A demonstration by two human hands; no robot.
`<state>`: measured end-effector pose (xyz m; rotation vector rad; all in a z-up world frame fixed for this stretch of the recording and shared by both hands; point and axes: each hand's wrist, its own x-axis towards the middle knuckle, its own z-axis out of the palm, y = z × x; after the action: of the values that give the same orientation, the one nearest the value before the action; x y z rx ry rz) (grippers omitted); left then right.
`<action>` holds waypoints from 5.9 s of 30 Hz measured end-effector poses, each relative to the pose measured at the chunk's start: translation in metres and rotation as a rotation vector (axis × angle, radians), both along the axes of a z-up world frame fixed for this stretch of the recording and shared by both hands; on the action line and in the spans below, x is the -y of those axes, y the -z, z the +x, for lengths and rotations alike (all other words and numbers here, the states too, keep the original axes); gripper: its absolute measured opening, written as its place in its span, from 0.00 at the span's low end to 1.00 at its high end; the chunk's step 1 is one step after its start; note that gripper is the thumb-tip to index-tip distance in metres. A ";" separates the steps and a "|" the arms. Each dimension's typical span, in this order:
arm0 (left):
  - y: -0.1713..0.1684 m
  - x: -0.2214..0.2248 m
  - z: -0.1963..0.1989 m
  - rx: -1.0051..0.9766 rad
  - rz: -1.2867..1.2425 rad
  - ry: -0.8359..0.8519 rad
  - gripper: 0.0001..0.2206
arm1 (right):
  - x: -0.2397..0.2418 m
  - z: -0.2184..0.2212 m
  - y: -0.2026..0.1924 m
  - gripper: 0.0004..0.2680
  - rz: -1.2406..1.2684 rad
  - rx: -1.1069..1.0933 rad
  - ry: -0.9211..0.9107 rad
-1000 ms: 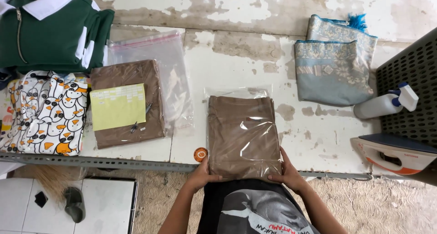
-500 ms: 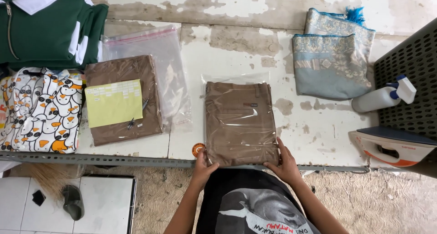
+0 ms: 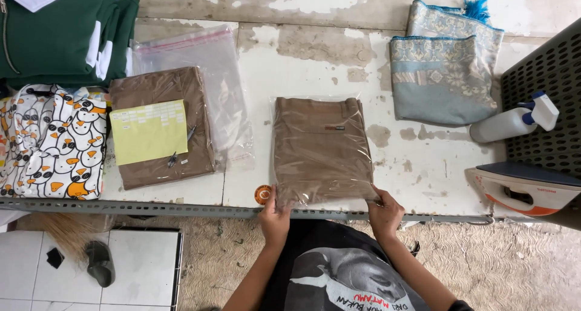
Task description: Folding trousers and placing them into plastic bags for final packaging, including labeling.
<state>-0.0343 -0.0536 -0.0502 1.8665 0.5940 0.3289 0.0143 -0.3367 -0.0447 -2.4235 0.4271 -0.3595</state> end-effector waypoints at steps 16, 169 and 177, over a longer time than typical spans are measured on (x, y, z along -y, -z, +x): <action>0.034 -0.006 0.042 -0.132 0.101 0.031 0.27 | -0.016 0.026 -0.007 0.26 0.220 -0.153 -0.355; -0.061 -0.021 0.086 -0.773 -0.266 0.189 0.20 | -0.009 0.080 -0.071 0.23 0.139 -0.908 -0.162; -0.210 -0.019 0.172 -0.486 -0.830 0.115 0.45 | -0.031 0.138 -0.162 0.29 1.085 -0.798 0.010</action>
<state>0.1379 -0.0351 0.1599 1.1491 0.7901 -0.4183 0.1521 -0.3057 0.1172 -1.3824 0.7237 0.7123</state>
